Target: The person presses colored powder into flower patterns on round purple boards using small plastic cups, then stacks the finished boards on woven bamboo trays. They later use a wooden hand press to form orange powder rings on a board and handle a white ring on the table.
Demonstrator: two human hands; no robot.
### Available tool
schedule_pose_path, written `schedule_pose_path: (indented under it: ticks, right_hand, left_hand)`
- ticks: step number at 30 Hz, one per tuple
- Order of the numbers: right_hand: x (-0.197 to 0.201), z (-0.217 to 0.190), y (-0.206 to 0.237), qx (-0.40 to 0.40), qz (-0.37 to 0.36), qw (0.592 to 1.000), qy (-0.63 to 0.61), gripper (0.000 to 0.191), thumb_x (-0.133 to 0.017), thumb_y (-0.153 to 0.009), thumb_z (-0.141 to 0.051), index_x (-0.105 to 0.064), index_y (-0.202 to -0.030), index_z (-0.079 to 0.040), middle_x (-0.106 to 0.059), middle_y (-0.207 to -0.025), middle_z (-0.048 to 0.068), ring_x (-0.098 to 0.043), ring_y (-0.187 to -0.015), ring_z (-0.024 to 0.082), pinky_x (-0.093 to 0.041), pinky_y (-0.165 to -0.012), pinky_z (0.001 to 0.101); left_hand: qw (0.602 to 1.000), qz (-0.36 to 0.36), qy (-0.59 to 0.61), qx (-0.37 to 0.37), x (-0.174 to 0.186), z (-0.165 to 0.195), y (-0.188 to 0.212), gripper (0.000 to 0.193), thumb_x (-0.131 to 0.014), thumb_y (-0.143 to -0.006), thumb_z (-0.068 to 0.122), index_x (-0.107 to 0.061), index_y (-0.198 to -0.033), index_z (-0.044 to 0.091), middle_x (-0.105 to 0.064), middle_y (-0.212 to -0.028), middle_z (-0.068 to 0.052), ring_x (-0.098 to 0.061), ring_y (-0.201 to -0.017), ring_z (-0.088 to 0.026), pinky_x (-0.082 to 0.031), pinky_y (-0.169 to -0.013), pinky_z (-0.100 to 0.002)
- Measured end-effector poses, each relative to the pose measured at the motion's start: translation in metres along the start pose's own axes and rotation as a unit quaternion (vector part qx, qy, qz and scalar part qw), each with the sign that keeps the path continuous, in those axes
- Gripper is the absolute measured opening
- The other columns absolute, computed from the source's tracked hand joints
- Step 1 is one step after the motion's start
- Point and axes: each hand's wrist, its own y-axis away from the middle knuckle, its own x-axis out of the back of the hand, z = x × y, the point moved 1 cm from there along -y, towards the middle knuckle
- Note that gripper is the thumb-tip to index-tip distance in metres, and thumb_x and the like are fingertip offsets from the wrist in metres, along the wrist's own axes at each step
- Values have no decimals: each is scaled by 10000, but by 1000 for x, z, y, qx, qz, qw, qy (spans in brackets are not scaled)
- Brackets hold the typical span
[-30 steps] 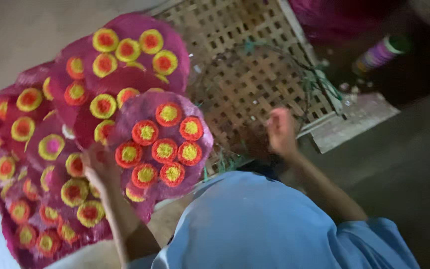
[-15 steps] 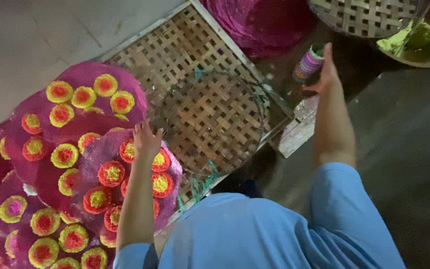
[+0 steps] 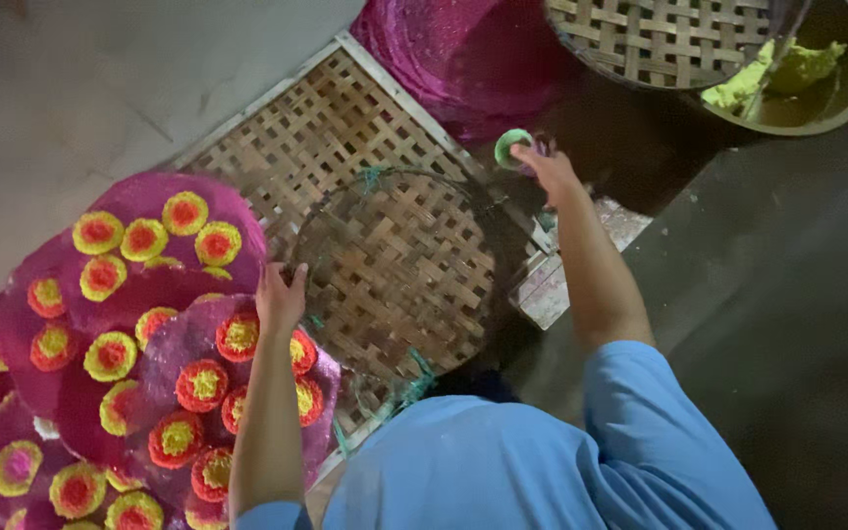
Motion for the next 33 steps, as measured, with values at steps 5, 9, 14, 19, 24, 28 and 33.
schedule_pose_path:
  ticks: [5,9,14,19,24,28,33]
  right_hand:
    - [43,42,20,120,-146,912,-365,800,-728,-851,-526,-401,-1482,-158,-465,-1506,135,-490,-1371,310,-478,-1108,515]
    - [80,82,80,213,-204,859,-418,703,-656,-934,-632,-494,-1409,-139,-515,-1433,158,-550,-1328,326,-469,-1149,541]
    - [105,106,146,239,-277,789,-494,676,-644,-996,-652,-540,-1246,-33,-539,-1242,144,-534,-1228,321,-405,-1182,507]
    - [100,111,187,225,-186,818,-496,863,-713,-818,-707,-538,-1436,-130,-576,-1424,124,-528,-1365,337,-399,-1179,534]
    - [96,108,206,231,-204,811,-497,871,-699,-829,-707,-513,-1460,-136,-547,-1463,117,-511,-1381,331,-394,-1177,541]
    - [102,113,217,235,-207,807,-501,877,-687,-838,-707,-494,-1479,-141,-524,-1495,112,-498,-1394,325,-389,-1175,546]
    - [112,130,226,237,-221,809,-490,885,-673,-849,-707,-469,-1503,-146,-495,-1535,105,-482,-1410,319,-384,-1172,553]
  left_hand:
    - [954,-55,284,-79,-1,13,18,462,-628,-1000,303,-531,-1353,21,-636,-1262,-112,-589,-1164,-234,-444,-1002,-380]
    - [927,-62,357,-96,7,23,33,424,-608,-1024,269,-549,-1346,0,-629,-1264,-99,-572,-1150,-187,-440,-1009,-343]
    - [909,-50,391,-136,23,41,44,435,-596,-1038,242,-538,-1389,-6,-623,-1268,-91,-556,-1136,-164,-437,-1006,-309]
    - [842,-44,513,-163,21,56,55,479,-604,-1036,248,-498,-1441,14,-582,-1335,-43,-530,-1177,-147,-414,-1023,-289]
    - [844,3,535,-20,-9,64,64,556,-606,-1019,349,-518,-1453,12,-572,-1441,-71,-529,-1271,-172,-409,-1083,-322]
    - [795,-44,604,32,-33,74,64,653,-622,-982,409,-504,-1478,1,-541,-1500,-75,-493,-1358,-181,-369,-1133,-336]
    - [771,-74,630,61,-47,89,66,671,-631,-972,432,-506,-1464,-7,-550,-1468,-100,-502,-1338,-218,-379,-1132,-375]
